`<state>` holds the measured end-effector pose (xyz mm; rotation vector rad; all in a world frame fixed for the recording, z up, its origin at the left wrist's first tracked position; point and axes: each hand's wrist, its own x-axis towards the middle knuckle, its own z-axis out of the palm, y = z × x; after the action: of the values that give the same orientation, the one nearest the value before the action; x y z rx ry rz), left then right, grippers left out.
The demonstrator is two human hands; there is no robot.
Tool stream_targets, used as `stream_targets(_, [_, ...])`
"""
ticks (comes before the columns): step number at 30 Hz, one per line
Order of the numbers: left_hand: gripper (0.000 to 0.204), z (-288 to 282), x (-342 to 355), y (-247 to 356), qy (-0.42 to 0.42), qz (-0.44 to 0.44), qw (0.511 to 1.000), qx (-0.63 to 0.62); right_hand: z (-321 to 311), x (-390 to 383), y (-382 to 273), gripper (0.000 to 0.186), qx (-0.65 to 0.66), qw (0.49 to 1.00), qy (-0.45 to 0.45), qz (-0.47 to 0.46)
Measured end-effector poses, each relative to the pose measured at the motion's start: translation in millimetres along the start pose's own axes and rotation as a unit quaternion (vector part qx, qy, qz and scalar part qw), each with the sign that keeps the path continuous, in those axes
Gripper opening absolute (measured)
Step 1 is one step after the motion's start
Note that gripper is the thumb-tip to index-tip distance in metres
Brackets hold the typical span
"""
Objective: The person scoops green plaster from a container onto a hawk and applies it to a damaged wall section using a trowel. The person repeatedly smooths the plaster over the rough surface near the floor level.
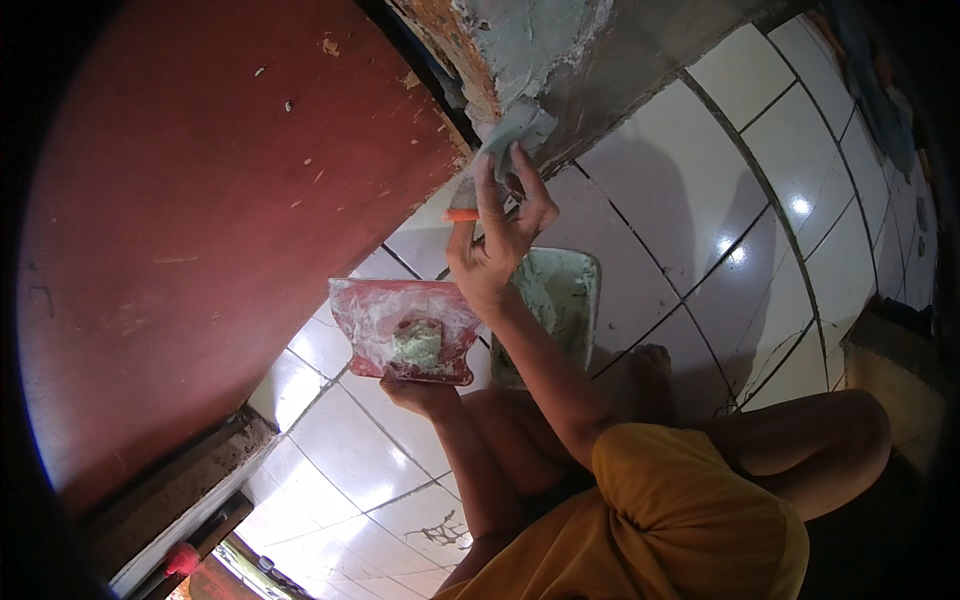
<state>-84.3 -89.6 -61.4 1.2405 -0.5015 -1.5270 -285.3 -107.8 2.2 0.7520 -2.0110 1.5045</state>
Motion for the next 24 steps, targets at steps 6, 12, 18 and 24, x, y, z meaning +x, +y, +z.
stream_targets(6, [0.049,6,-2,4,0.034,0.01,0.999,0.005,-39,-17,13,0.036,0.055,0.998,-0.027,0.034])
stream_targets(12, [0.047,-24,1,4,-0.023,-0.002,0.993,0.112,-112,10,47,0.013,0.145,0.938,-0.125,0.288])
stream_targets(18, [0.05,16,-22,15,-0.106,-0.033,0.994,-0.024,-94,40,38,0.01,0.342,0.865,0.035,0.366])
stream_targets(24, [0.048,18,-25,13,-0.071,-0.034,0.994,-0.075,-79,25,23,0.021,0.37,0.83,0.058,0.413])
